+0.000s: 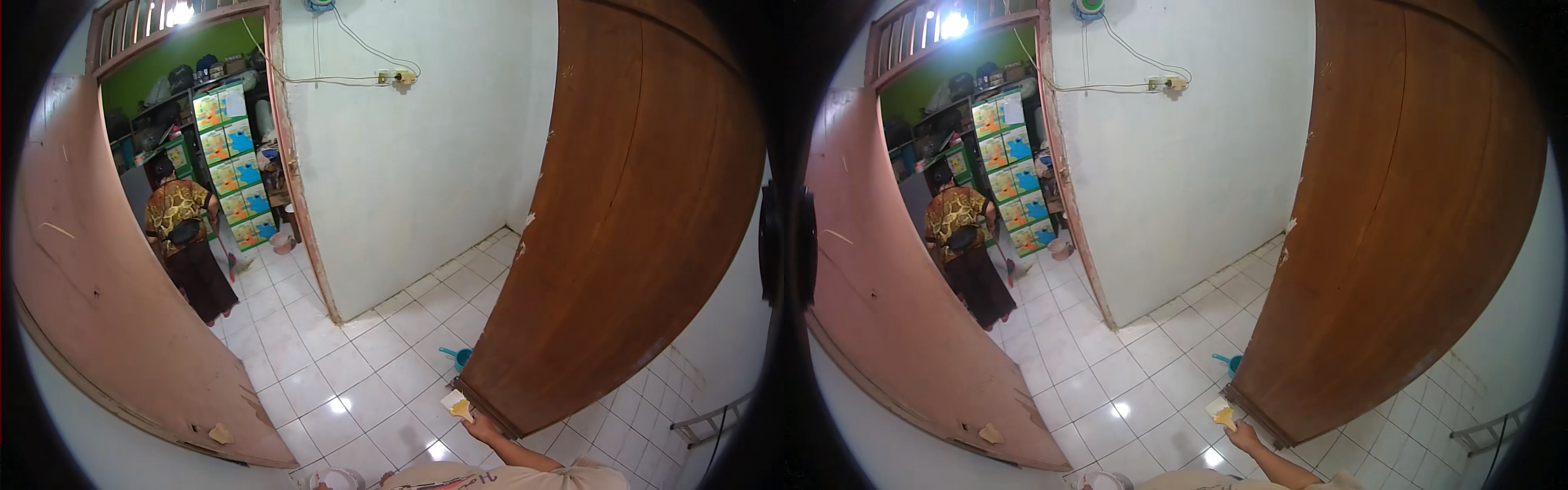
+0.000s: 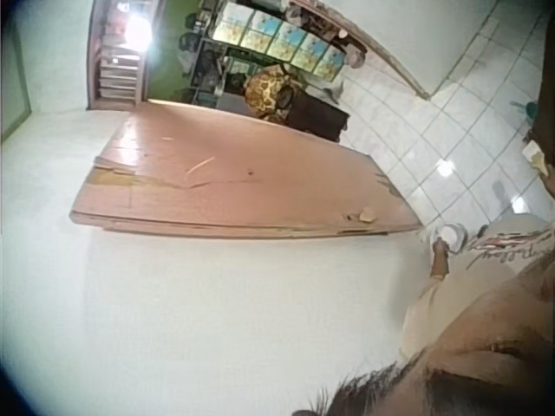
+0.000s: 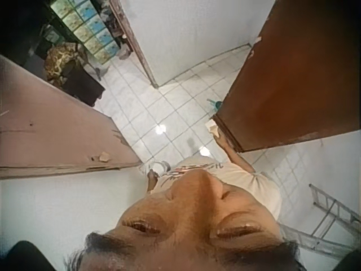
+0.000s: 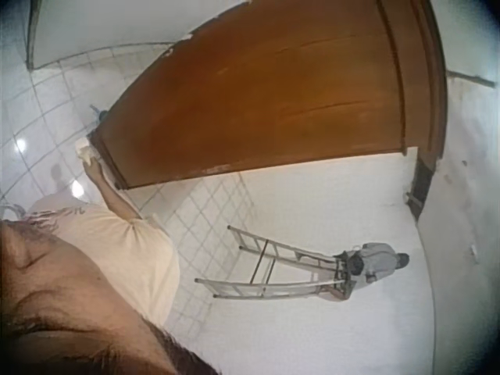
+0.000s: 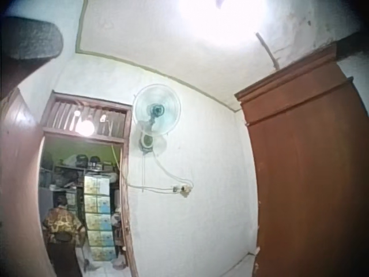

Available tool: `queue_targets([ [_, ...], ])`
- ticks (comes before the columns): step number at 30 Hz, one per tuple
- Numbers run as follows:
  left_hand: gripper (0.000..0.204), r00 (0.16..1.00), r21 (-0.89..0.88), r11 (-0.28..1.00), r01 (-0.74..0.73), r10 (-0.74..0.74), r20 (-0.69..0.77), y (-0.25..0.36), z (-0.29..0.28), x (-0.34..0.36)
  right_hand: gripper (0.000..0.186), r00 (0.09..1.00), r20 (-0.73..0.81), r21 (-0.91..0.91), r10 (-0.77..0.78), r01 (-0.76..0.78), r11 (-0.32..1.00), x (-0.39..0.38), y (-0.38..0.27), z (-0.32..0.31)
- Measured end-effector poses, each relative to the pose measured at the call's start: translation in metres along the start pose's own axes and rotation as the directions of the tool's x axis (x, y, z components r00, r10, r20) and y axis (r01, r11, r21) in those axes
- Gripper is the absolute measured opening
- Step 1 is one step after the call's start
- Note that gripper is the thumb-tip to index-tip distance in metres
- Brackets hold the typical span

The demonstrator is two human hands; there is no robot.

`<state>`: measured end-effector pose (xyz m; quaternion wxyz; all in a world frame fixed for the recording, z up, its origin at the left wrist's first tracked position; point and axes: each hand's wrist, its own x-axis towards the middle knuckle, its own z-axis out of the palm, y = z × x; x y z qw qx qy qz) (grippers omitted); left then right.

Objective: The person paints a wall and door frame using a brush, dipping the brush into a container of white paint and applying it to the surface.

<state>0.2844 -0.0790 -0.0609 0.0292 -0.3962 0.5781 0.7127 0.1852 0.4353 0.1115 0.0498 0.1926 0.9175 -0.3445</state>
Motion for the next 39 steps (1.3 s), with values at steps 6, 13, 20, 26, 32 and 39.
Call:
queue_targets([
  [6,0.055,0.929,-0.104,0.962,0.253,-0.271,-0.253,0.024,-0.011,-0.013,0.052,0.996,0.088,0.061,-0.032,0.026,0.998,0.043,-0.007,0.003],
  [13,0.048,0.757,-0.328,0.88,0.344,-0.467,-0.458,-0.009,-0.085,-0.099,0.044,0.984,0.175,0.196,0.019,-0.054,0.979,0.06,0.056,0.045],
  [20,0.038,0.631,-0.265,0.939,0.221,-0.344,-0.695,-0.078,-0.122,-0.228,0.023,0.898,0.431,0.376,0.086,-0.266,0.888,0.071,0.096,0.061],
  [26,0.027,0.417,-0.566,0.823,-0.047,-0.499,-0.76,-0.1,-0.112,-0.315,0.019,0.837,0.547,0.257,-0.001,-0.167,0.952,0.094,0.068,0.082],
  [32,0.023,0.4,-0.705,0.692,-0.157,-0.608,-0.686,-0.163,-0.113,-0.39,0.019,0.784,0.608,0.288,-0.128,-0.068,0.955,0.069,-0.011,0.109],
  [39,0.023,0.299,-0.812,0.573,-0.113,-0.76,-0.578,-0.226,-0.091,-0.446,0.02,0.702,0.669,0.205,-0.246,0.144,0.968,0.002,-0.034,0.112],
])
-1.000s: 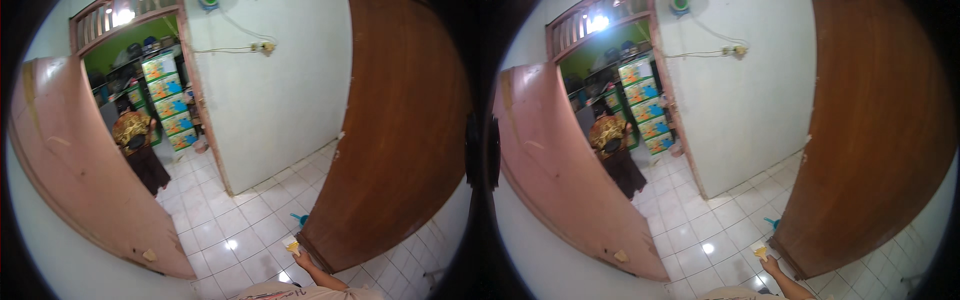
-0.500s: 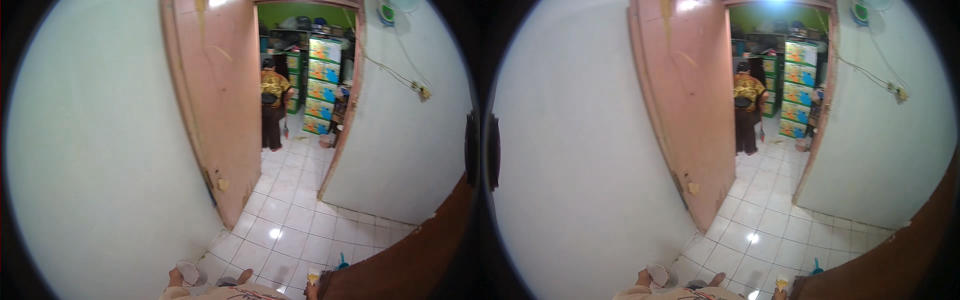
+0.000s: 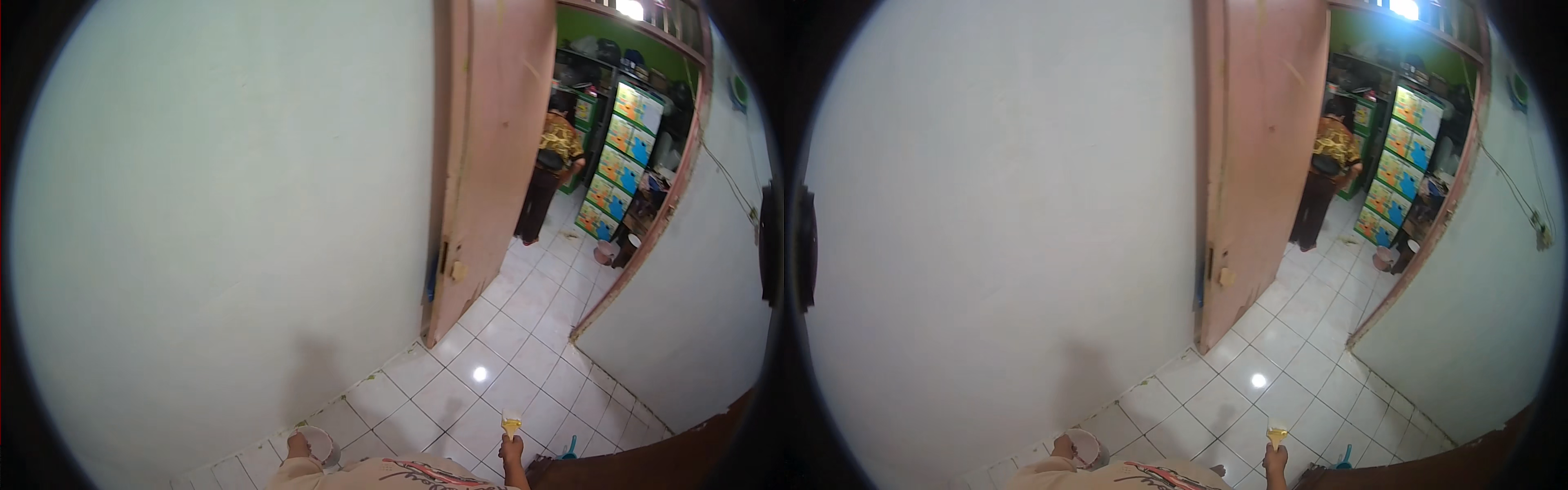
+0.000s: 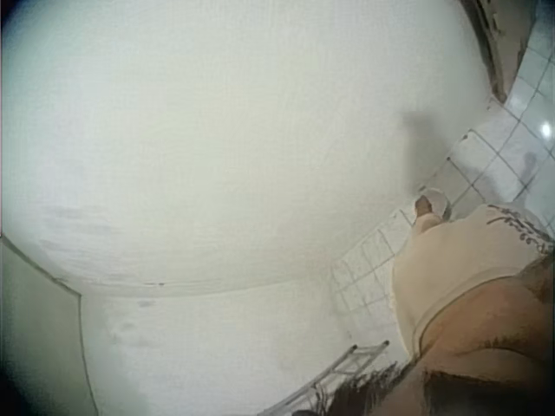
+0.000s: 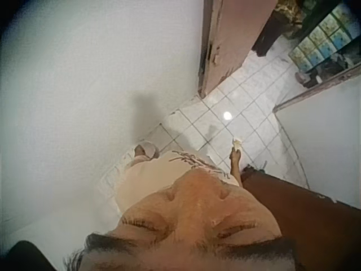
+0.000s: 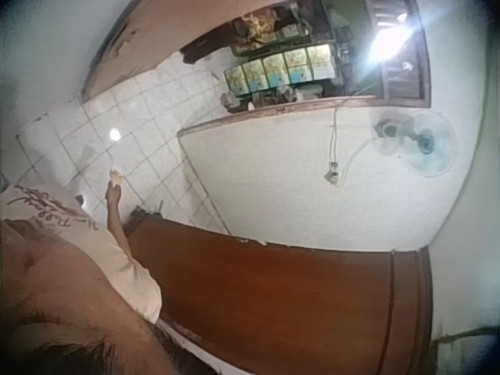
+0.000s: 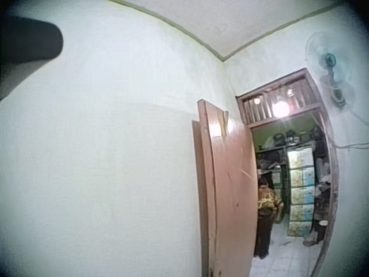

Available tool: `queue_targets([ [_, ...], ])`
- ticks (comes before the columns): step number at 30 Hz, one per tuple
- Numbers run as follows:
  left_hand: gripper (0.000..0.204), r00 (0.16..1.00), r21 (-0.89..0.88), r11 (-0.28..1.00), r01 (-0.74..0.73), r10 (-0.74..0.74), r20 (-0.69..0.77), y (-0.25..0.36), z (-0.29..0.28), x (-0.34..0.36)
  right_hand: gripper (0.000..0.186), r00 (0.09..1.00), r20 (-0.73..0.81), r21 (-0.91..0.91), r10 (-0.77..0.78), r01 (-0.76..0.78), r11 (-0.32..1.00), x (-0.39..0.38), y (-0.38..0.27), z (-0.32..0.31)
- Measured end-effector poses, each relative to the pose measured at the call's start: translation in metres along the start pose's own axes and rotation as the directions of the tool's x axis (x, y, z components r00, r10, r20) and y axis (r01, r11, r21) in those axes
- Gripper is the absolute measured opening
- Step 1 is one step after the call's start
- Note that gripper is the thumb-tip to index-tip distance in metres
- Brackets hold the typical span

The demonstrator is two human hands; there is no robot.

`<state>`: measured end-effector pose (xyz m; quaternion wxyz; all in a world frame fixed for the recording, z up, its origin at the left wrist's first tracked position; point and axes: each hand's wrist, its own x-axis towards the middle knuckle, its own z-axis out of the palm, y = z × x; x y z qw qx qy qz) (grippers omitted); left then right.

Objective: The person paints a wall and door frame using a brush, dipping the brush into a container of white paint and applying it to the surface.

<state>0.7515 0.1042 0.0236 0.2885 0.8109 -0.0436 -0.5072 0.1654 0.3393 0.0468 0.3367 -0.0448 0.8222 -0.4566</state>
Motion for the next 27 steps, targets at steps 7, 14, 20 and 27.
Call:
queue_targets([
  [7,0.024,0.997,-0.109,0.991,0.073,-0.075,-0.012,-0.051,-0.097,0.048,0.023,0.99,0.131,-0.066,0.048,-0.039,0.997,-0.069,-0.009,0.061],
  [14,0.028,0.983,-0.27,0.95,0.157,-0.176,-0.047,-0.085,-0.145,0.08,0.026,0.944,0.321,-0.218,-0.083,0.158,0.963,-0.11,-0.057,0.144],
  [20,0.028,0.986,-0.273,0.949,0.161,-0.163,0.014,-0.104,-0.162,0.095,0.026,0.748,0.413,-0.129,-0.519,0.612,0.78,-0.113,-0.154,0.217],
  [27,0.028,0.991,-0.279,0.952,0.123,-0.105,0.079,-0.072,-0.145,0.097,0.028,0.361,0.445,0.005,-0.82,0.914,0.405,-0.258,-0.432,0.223],
])
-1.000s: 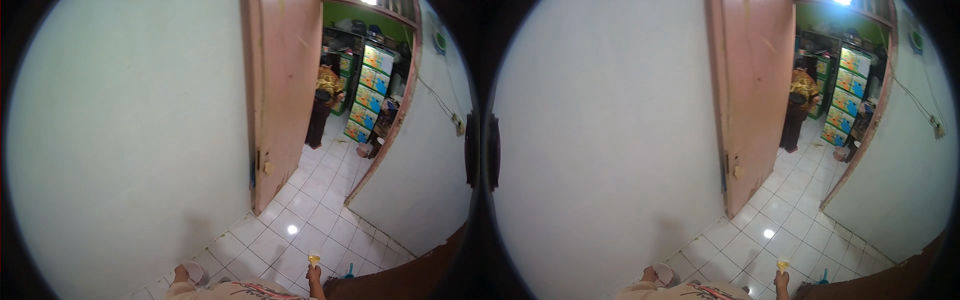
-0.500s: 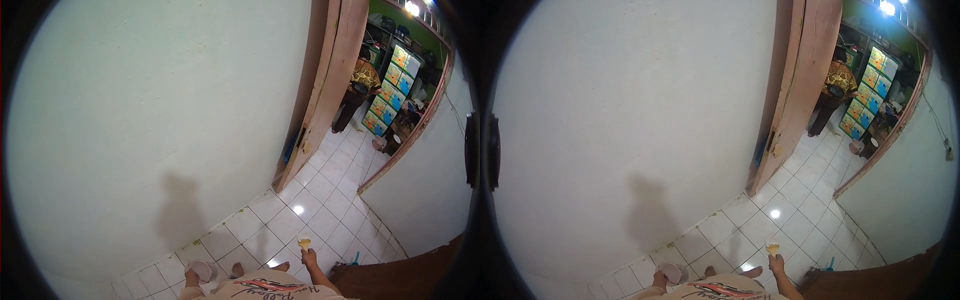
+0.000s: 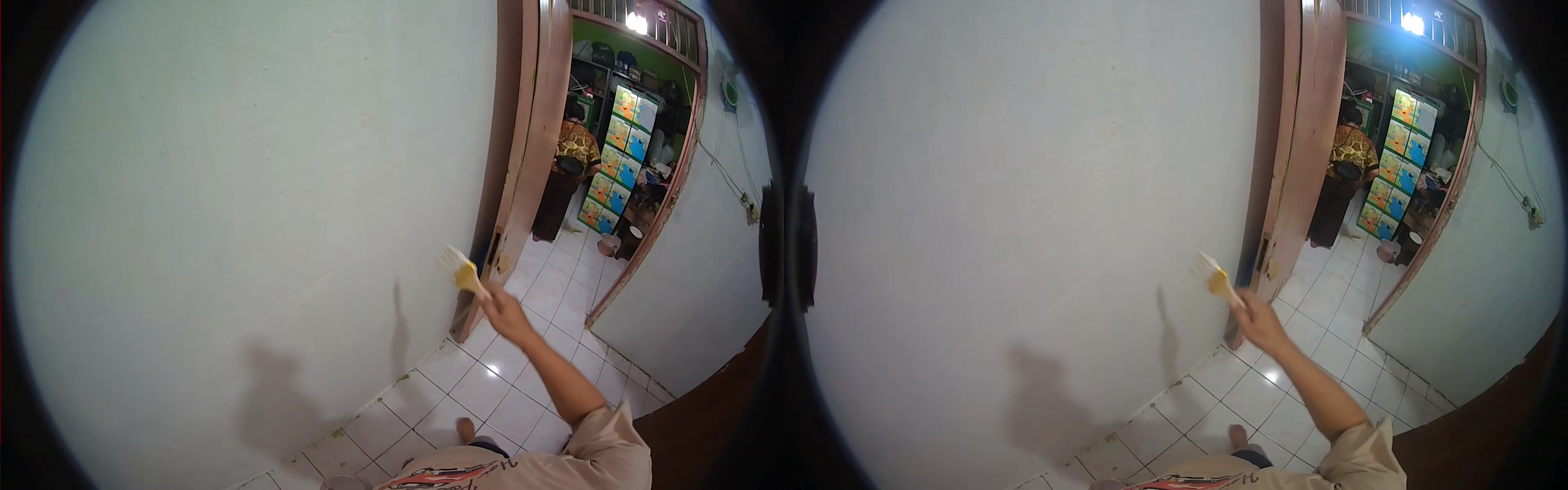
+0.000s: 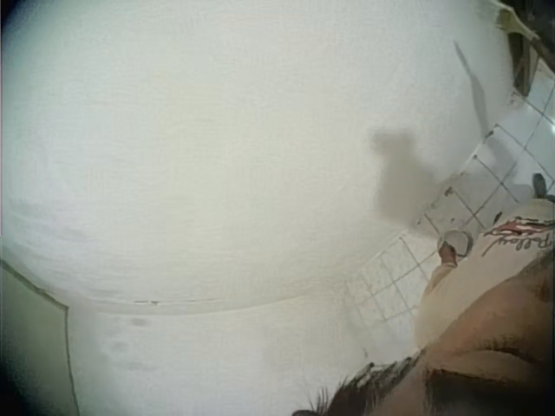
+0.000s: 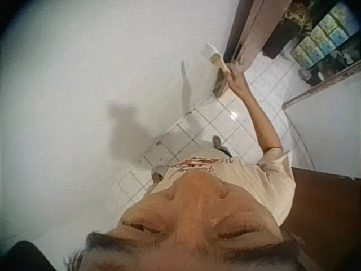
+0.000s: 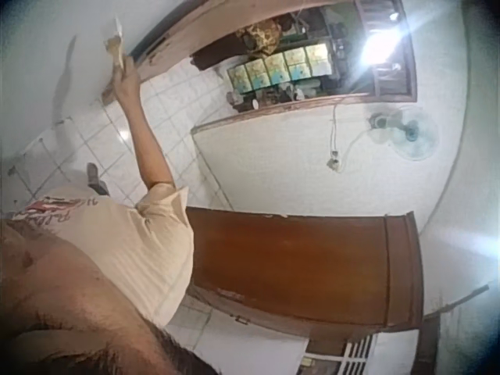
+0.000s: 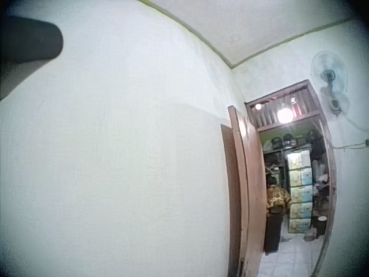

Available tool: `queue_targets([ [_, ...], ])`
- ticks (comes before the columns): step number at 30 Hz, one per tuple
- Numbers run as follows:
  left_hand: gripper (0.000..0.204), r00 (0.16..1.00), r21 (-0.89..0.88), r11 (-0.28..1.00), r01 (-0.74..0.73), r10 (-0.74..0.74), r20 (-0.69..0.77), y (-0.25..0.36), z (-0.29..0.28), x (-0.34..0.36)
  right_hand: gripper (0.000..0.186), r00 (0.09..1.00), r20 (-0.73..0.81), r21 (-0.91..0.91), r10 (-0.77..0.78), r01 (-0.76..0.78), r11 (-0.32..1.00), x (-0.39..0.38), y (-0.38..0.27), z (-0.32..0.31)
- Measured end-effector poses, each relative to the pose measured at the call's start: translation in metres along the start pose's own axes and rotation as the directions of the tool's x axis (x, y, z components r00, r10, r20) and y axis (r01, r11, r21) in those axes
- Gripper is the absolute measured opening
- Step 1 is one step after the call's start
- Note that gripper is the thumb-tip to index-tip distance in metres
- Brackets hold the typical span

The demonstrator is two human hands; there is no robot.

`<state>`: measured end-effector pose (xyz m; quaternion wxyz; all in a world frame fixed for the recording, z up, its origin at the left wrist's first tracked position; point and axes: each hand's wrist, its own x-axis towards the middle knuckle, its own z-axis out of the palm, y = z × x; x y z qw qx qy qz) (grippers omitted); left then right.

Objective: The person paints a wall and door frame using a brush, dipping the brush into a container of white paint and applying it to the surface.

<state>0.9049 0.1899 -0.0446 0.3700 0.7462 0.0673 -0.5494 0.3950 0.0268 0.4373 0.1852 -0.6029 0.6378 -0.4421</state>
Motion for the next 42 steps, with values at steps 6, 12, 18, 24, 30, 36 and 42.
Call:
queue_targets([
  [6,0.027,0.997,-0.031,0.998,-0.059,0.061,0.051,0.022,0.029,-0.009,0.038,0.923,-0.02,-0.25,-0.384,0.368,0.896,0.097,-0.129,-0.066],
  [12,0.027,0.995,-0.08,0.993,-0.09,0.093,0.027,0.026,0.041,-0.027,0.037,0.852,0.121,-0.444,-0.509,0.505,0.74,0.186,-0.197,-0.099],
  [18,0.027,0.994,-0.13,0.985,-0.109,0.11,0.006,0.021,0.054,-0.042,0.03,0.811,0.204,-0.59,-0.548,0.549,0.593,0.252,-0.257,-0.116],
  [24,0.027,0.992,-0.145,0.982,-0.123,0.122,-0.018,0.02,0.063,-0.053,0.027,0.706,-0.018,-0.643,-0.708,0.534,0.549,0.275,-0.312,-0.147],
  [30,0.027,0.992,-0.135,0.982,-0.129,0.128,-0.015,0.02,0.071,-0.053,0.031,0.518,-0.311,-0.663,-0.797,0.483,0.572,0.27,-0.293,-0.114],
  [36,0.027,0.99,-0.124,0.983,-0.138,0.138,-0.005,0.026,0.079,-0.054,0.044,0.676,-0.132,-0.625,-0.725,0.512,0.59,0.247,-0.185,-0.02],
  [42,0.027,0.989,-0.115,0.983,-0.146,0.149,0.019,0.026,0.086,-0.049,0.042,0.796,0.13,-0.583,-0.591,0.543,0.604,0.179,-0.086,0.007],
])
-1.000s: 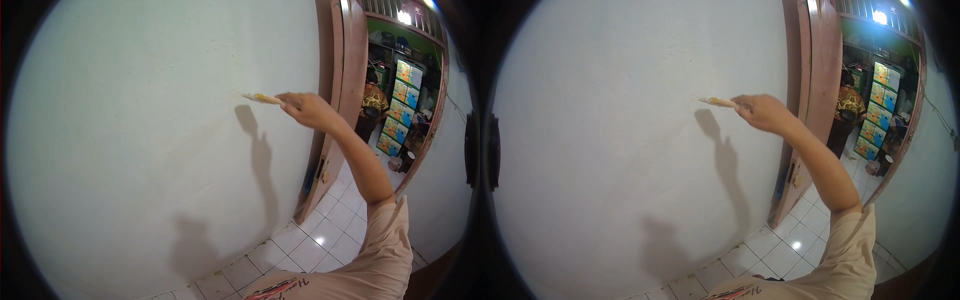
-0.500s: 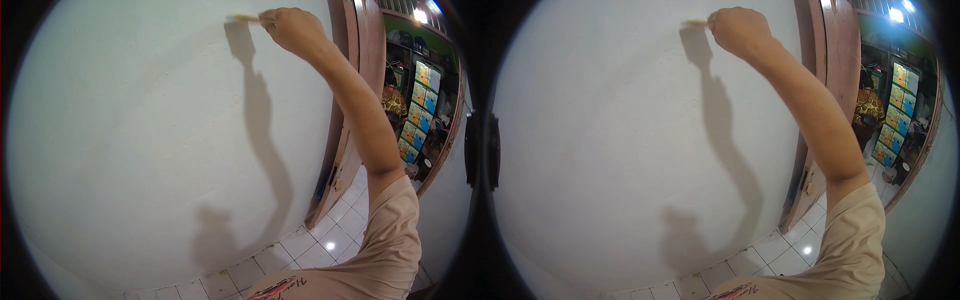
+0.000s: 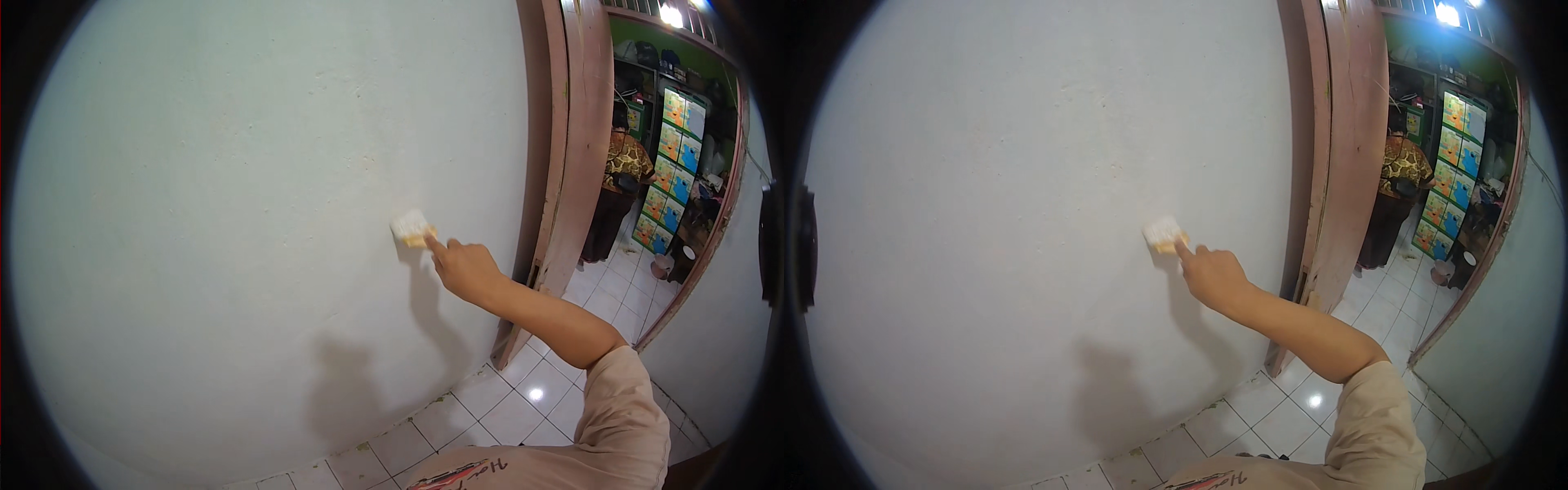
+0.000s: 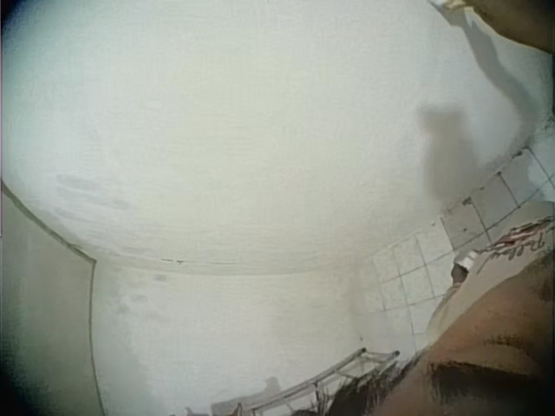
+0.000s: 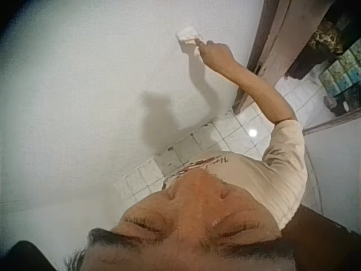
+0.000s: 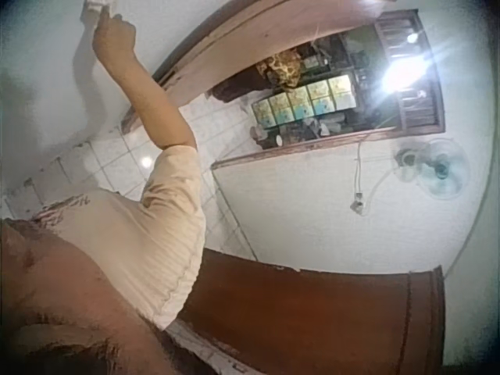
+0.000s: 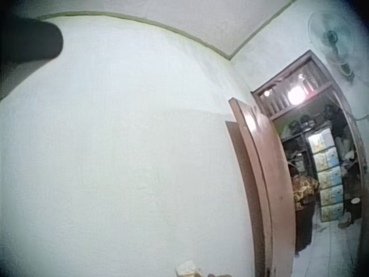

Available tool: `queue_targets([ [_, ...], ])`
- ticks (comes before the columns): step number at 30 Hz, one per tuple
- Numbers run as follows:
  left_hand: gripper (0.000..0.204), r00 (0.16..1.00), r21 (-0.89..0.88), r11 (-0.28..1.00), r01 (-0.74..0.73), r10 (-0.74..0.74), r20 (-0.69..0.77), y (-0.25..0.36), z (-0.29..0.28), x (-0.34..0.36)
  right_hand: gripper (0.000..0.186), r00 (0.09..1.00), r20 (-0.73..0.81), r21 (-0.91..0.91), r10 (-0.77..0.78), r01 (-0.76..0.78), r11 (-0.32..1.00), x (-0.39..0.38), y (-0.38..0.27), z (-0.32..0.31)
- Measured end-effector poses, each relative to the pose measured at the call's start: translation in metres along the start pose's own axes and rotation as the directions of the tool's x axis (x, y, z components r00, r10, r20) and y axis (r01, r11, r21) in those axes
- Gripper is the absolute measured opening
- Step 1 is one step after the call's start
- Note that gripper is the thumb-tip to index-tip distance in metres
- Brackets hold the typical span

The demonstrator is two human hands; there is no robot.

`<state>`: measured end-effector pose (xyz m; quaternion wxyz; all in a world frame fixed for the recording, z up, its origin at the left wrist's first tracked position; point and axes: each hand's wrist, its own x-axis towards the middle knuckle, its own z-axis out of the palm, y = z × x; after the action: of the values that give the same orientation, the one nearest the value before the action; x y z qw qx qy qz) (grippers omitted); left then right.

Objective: The person paints a wall and door frame using a brush, dipping the brush into a container of white paint and applying it to the surface.

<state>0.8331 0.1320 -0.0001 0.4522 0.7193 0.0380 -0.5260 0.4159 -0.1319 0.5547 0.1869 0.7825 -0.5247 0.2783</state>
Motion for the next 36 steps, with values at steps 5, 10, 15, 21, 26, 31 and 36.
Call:
queue_targets([
  [5,0.026,1.0,-0.008,1.0,-0.008,0.008,0.012,-0.007,-0.005,0.001,0.031,0.956,0.29,0.097,-0.055,0.028,0.995,0.024,0.019,-0.043],
  [10,0.026,1.0,-0.019,1.0,-0.011,0.011,0.002,-0.019,-0.024,-0.009,0.029,0.989,0.118,0.121,-0.088,0.073,0.99,0.141,0.028,-0.127],
  [15,0.026,0.998,-0.044,0.999,0.017,-0.019,-0.061,-0.059,-0.069,-0.026,0.032,0.948,-0.303,0.11,-0.096,0.135,0.985,0.198,0.026,-0.206],
  [21,0.026,0.993,-0.06,0.997,0.049,-0.055,-0.105,-0.097,-0.1,-0.045,0.036,0.898,-0.426,0.147,0.109,-0.049,0.988,0.163,0.013,-0.133],
  [26,0.026,0.994,-0.064,0.996,0.058,-0.064,-0.085,-0.094,-0.076,-0.042,0.039,0.954,-0.257,0.169,0.157,-0.116,0.979,0.061,-0.003,-0.018],
  [31,0.026,0.998,-0.051,0.998,0.033,-0.035,-0.055,-0.068,-0.045,-0.031,0.041,0.966,0.22,0.163,0.134,-0.172,0.972,-0.048,-0.007,0.05],
  [36,0.026,0.999,-0.038,0.999,0.006,-0.007,-0.032,-0.041,-0.028,-0.023,0.036,0.898,0.429,0.248,0.101,-0.224,0.942,-0.044,0.034,0.031],
])
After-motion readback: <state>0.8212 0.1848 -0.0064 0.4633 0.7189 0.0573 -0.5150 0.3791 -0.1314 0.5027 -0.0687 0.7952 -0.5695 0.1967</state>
